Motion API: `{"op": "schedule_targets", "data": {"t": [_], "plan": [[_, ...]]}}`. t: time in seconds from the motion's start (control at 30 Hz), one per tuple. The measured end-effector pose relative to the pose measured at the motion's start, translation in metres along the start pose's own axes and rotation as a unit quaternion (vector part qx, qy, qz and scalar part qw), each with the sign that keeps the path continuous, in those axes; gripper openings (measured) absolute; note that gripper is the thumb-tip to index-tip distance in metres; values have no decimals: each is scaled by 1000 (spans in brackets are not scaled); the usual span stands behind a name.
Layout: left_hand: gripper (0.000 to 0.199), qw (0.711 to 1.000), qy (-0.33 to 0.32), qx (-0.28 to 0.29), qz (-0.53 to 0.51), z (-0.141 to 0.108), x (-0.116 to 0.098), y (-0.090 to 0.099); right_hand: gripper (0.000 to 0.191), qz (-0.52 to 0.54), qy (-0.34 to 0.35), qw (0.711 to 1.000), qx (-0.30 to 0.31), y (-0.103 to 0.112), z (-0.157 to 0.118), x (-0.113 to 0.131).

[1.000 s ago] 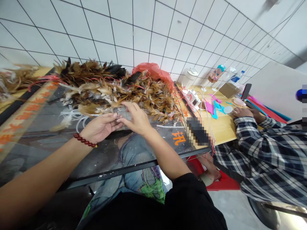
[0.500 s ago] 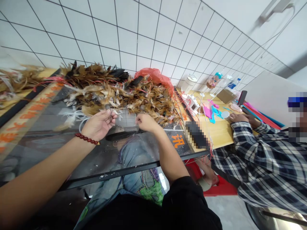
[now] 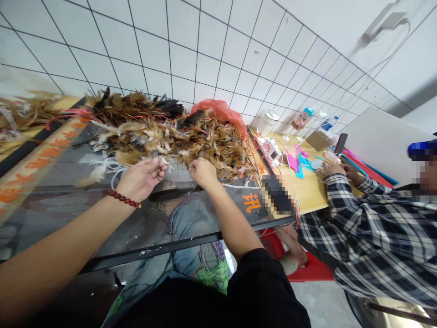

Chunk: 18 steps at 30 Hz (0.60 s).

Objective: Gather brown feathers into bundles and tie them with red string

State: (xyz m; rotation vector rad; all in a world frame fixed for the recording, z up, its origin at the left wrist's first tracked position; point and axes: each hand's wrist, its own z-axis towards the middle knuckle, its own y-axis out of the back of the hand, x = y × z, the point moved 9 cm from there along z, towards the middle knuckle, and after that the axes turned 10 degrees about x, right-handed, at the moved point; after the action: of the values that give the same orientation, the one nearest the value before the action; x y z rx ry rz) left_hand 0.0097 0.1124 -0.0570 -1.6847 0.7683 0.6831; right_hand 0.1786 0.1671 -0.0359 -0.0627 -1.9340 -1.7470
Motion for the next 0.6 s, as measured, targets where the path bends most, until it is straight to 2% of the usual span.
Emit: {"op": "schedule_targets", "data": {"t": [0.1,0.23,0.4,0.53,0.6], "plan": [[9,1000,-2,-13,-10,1,0,2,11,85,57,995,-16,14,-1,12],[11,1000,-3,-22,-20,0,0,4,12,232,83,966,-79,48,-8,6],[12,1000,3,-15,-25,-2,0,2,14,358,92,928,-52,63,-7,0],[10,1000,8,-11,-23,-2,0,1,20,442,64,894,-32,70,-2,-11],[9,1000,8,-9,-22,-2,0,0,22,485,51,872,-44,79,3,-20]]}}
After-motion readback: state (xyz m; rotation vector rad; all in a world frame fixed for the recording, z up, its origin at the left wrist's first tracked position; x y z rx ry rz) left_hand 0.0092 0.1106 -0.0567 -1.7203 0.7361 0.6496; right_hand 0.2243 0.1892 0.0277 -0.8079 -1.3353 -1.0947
